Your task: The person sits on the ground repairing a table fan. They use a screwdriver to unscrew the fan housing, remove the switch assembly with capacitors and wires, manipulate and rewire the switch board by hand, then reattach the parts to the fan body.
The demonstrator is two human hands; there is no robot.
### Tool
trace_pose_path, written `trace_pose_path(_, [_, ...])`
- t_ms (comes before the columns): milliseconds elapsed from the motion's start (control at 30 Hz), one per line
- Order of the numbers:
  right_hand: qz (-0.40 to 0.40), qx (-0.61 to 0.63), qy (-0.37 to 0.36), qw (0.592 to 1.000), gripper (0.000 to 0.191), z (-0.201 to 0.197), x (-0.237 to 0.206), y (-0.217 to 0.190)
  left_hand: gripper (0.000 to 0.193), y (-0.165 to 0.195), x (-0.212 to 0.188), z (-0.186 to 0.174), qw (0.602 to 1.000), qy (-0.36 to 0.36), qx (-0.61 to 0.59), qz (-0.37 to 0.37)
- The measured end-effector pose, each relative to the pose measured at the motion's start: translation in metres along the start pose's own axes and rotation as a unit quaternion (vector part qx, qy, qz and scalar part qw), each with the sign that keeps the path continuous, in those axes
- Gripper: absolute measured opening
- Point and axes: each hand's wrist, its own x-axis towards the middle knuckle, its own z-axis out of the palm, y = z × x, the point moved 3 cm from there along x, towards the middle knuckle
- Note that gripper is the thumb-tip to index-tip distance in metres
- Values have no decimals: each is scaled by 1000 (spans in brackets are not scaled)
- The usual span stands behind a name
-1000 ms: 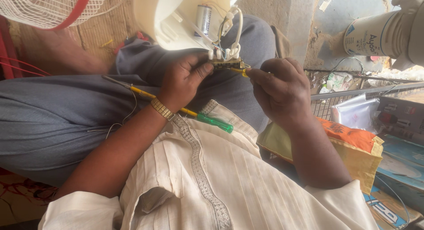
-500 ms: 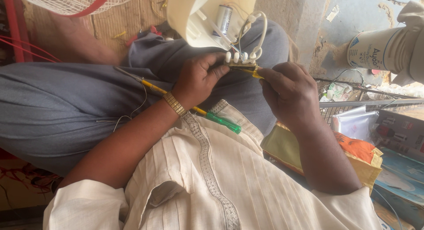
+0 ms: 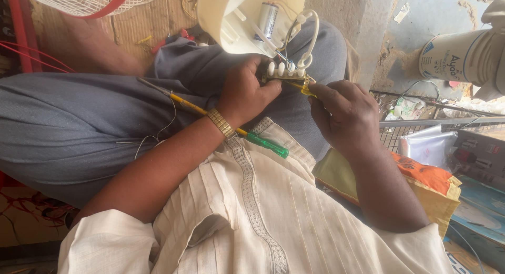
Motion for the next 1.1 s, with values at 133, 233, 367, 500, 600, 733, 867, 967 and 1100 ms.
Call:
trace_pose_path(133, [6, 39, 3, 999, 23, 2, 2, 1, 22, -5, 3, 4, 1000, 0, -3, -24])
trace_pose_path(233, [5, 57, 20, 998, 22, 7, 0, 2, 25, -6, 3, 4, 1000, 8, 21, -22])
trace_pose_path(367, [10, 97, 45, 994, 23, 16, -5, 5, 22, -6, 3, 2, 999, -10, 4, -42])
trace_pose_path(500, [19, 109, 58, 992, 23, 25, -9, 7, 20, -6, 3, -4, 997, -26, 16, -70])
trace_pose_path(600, [25, 114, 73, 990, 25, 28, -11, 7, 18, -4, 2, -8, 996, -34, -7, -80])
trace_pose_path(733, [38, 136, 86, 986, 25, 30, -12, 8, 19, -6, -2, -15, 985, -52, -91, -135])
trace_pose_path(867, [43, 154, 87, 983, 26, 33, -14, 10, 20, -8, -2, -15, 979, -61, -132, -141])
trace_pose_path(967, [38, 156, 90, 983, 26, 36, -15, 12, 21, -10, -2, -15, 978, -68, -133, -149])
trace_pose_path(1100, [38, 161, 97, 981, 27, 40, -16, 13, 21, -9, -3, -16, 975, -69, -151, -149])
